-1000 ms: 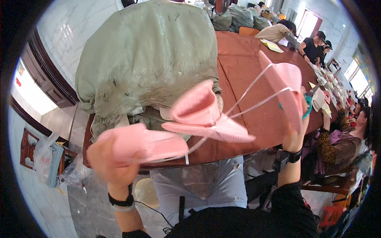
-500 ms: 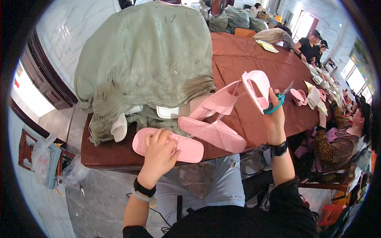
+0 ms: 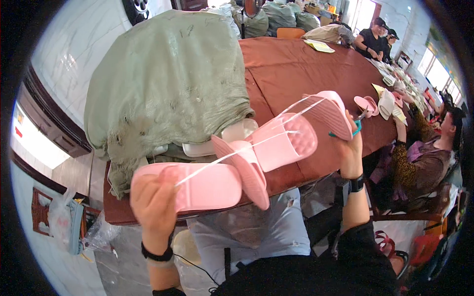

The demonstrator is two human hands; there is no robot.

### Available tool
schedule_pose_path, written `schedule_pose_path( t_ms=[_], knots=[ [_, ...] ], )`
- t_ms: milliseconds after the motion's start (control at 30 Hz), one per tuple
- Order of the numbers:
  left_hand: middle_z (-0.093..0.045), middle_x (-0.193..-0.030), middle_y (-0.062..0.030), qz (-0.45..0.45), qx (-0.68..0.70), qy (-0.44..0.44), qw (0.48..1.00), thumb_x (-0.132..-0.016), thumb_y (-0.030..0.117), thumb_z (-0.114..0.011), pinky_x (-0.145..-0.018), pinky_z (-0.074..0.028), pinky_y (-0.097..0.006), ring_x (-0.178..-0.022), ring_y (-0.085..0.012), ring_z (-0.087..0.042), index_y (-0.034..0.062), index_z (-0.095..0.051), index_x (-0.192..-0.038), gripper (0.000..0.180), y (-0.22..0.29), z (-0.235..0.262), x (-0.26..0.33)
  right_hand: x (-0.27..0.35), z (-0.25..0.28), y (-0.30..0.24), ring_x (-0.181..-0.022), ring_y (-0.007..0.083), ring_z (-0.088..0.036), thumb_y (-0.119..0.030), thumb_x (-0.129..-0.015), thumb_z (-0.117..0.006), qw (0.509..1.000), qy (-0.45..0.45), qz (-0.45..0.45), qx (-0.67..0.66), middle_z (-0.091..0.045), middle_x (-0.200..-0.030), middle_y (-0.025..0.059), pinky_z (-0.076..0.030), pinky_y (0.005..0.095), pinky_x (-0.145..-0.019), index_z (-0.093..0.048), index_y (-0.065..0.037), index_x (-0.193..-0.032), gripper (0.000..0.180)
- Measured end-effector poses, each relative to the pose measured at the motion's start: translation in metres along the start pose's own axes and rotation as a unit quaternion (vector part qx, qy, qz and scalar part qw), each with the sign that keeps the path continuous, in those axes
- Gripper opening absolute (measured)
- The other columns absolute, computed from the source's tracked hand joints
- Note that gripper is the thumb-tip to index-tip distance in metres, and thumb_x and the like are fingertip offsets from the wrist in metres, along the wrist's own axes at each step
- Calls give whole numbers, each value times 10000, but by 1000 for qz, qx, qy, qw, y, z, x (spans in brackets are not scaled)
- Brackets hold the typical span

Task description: Trimming excess threads and plastic connectors from slippers using scissors and organizing them for packaging.

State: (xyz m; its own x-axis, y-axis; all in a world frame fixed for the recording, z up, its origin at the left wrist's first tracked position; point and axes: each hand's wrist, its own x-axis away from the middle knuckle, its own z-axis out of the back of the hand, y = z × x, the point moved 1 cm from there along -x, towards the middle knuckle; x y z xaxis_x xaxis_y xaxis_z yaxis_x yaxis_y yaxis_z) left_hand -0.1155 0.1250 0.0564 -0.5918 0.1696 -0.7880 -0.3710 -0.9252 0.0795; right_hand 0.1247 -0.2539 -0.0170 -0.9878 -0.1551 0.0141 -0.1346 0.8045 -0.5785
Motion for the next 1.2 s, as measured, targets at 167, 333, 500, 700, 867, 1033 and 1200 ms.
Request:
schedule_pose_path(
  t_ms=[167,333,500,700,867,1033,1200],
  knots=[
    [-521,-746,-89,29,-90,30,995,-841,37,-542,-700,-411,-320,-745,-226,-514,-35,-621,-1060,244,-15,36,0,51,-31,-1,-1069,134,-520,-127,-901,-537,931,-64,267,240,-532,-1180,22,-441,264,-871,-458,-36,-1280,398],
    [-580,-841,-59,183,-37,73,980,-904,108,-524,-730,-402,-242,-779,-147,-515,-23,-622,-1039,213,-48,30,0,36,-18,-47,-987,192,-596,-82,-883,-548,852,-37,384,353,-607,-1089,82,-492,323,-849,-554,-35,-1143,265],
    [-543,-771,-14,369,168,42,913,-910,98,-516,-662,-377,-221,-694,-89,-463,-36,-595,-934,158,-74,17,-2,7,-12,-42,-756,112,-576,-12,-864,-566,983,11,171,-69,-613,-885,41,-488,254,-697,-590,-85,-973,133],
    [-495,-751,-2,404,425,75,806,-933,125,-473,-659,-365,-190,-698,-75,-453,-44,-537,-1031,206,-73,15,-49,34,-26,-36,-624,50,-506,0,-873,-545,940,15,292,174,-559,-816,-12,-427,202,-589,-569,-105,-978,150],
    [-501,-770,5,336,420,189,822,-946,164,-462,-677,-360,-181,-718,-73,-457,-39,-542,-1087,260,-55,20,-114,33,-1,-61,-900,148,-624,-127,-893,-554,944,-69,292,140,-632,-997,69,-517,272,-759,-563,-67,-1051,169],
    [-588,-954,-21,272,383,183,864,-930,152,-486,-778,-385,-210,-844,-86,-512,-38,-581,-1056,247,-70,-5,-140,49,-15,-57,-1026,178,-573,-206,-924,-507,967,-50,206,143,-564,-1179,100,-482,274,-828,-472,-12,-1231,365],
    [-617,-1026,-88,229,109,-115,960,-849,110,-520,-871,-379,-286,-959,-219,-537,54,-633,-1057,243,-131,-92,-88,90,-55,-26,-1211,197,-434,-227,-826,-629,784,12,373,496,-433,-1342,102,-398,301,-963,-325,16,-1353,655]
  ],
)
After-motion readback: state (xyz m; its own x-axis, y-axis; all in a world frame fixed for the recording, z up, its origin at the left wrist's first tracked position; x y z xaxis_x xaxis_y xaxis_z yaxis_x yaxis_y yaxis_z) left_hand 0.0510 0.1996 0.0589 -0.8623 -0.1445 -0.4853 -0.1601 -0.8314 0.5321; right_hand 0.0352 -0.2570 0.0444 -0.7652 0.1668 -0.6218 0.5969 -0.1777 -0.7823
